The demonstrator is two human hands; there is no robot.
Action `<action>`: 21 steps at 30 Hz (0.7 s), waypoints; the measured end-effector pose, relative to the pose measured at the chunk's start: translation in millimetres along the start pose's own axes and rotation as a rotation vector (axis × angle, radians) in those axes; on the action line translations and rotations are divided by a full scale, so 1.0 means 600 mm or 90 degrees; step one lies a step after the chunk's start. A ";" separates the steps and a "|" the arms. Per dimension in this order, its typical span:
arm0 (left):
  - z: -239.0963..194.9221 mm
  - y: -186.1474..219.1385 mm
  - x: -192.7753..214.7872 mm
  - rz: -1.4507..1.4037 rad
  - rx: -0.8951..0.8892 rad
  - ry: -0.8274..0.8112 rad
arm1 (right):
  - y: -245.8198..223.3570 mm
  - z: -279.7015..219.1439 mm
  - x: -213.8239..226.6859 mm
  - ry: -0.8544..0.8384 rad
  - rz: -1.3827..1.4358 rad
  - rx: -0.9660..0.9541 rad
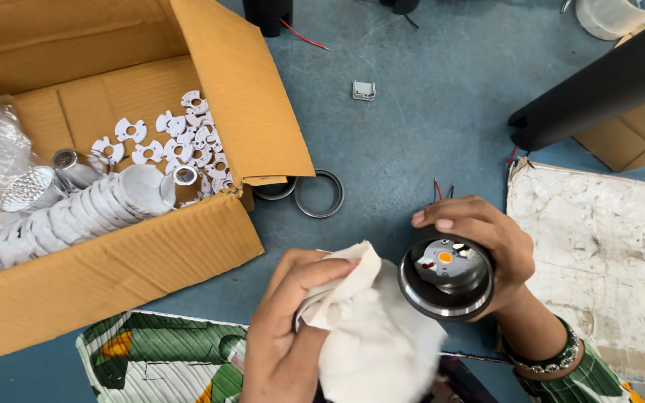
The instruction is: The person assembles a light fixture by inserting a circular LED reflector into a black cylindrical housing and then cleaning the internal components with a white cloth.
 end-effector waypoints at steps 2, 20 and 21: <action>-0.008 0.005 -0.001 0.120 -0.043 0.038 | 0.005 -0.002 0.001 0.001 0.021 -0.007; -0.032 -0.006 -0.100 0.694 -0.563 0.006 | -0.021 0.011 -0.014 -0.003 -0.035 -0.003; -0.033 -0.007 -0.102 0.726 -0.559 0.000 | -0.022 0.013 -0.016 -0.003 -0.037 -0.003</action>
Point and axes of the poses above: each hand's wrist, its own z-axis towards the middle knuckle, its own x-axis out of the back of the hand, y = z × x, the point moved 2 cm from there along z, towards the middle knuckle, and after that the axes turned 11 degrees about y, right-handed, at the moved point
